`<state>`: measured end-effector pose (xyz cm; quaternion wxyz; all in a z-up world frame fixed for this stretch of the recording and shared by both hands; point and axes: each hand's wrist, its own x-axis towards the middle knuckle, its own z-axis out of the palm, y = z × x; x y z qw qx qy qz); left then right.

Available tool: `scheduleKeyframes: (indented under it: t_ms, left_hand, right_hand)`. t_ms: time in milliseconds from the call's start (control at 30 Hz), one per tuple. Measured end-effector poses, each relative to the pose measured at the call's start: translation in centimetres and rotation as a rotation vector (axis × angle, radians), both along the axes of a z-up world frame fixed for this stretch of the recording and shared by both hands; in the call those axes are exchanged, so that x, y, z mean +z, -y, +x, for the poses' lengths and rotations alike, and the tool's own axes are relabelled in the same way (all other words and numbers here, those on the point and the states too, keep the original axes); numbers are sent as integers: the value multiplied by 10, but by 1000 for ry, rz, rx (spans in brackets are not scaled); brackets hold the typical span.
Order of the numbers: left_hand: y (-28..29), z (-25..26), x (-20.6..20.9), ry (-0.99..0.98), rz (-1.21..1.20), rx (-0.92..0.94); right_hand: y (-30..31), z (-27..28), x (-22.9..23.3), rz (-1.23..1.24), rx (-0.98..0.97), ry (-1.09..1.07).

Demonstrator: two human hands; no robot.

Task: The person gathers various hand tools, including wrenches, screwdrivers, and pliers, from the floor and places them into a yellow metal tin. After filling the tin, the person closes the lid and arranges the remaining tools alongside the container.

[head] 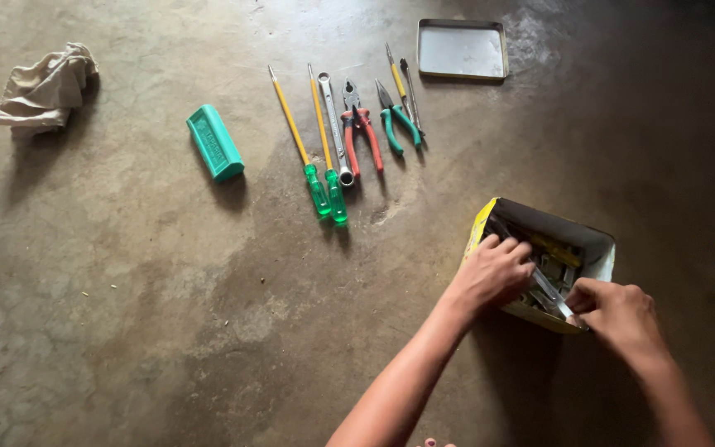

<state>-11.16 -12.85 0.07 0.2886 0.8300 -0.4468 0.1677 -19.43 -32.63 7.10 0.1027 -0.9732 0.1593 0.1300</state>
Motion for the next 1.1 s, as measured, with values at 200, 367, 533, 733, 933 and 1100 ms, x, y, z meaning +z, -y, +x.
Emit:
scheduleKeyframes:
  t_ms: [200, 367, 533, 733, 933, 1100]
  left_hand:
    - [44, 14, -27, -162, 351, 266]
    - [20, 16, -20, -150, 109, 110]
    - [-13, 9, 17, -111, -120, 5]
    - [-49, 27, 65, -450, -527, 114]
    - [-48, 36, 75, -526, -519, 99]
    - [-3, 25, 49, -496, -420, 66]
  right_hand:
    - [2, -1, -9, -13, -57, -51]
    - [6, -15, -12, 228, -252, 116]
    - [12, -23, -30, 391, -224, 279]
    - [-2, -15, -21, 42, -132, 97]
    - [-23, -2, -19, -275, -32, -66]
    - [-13, 8, -41, -263, -17, 0]
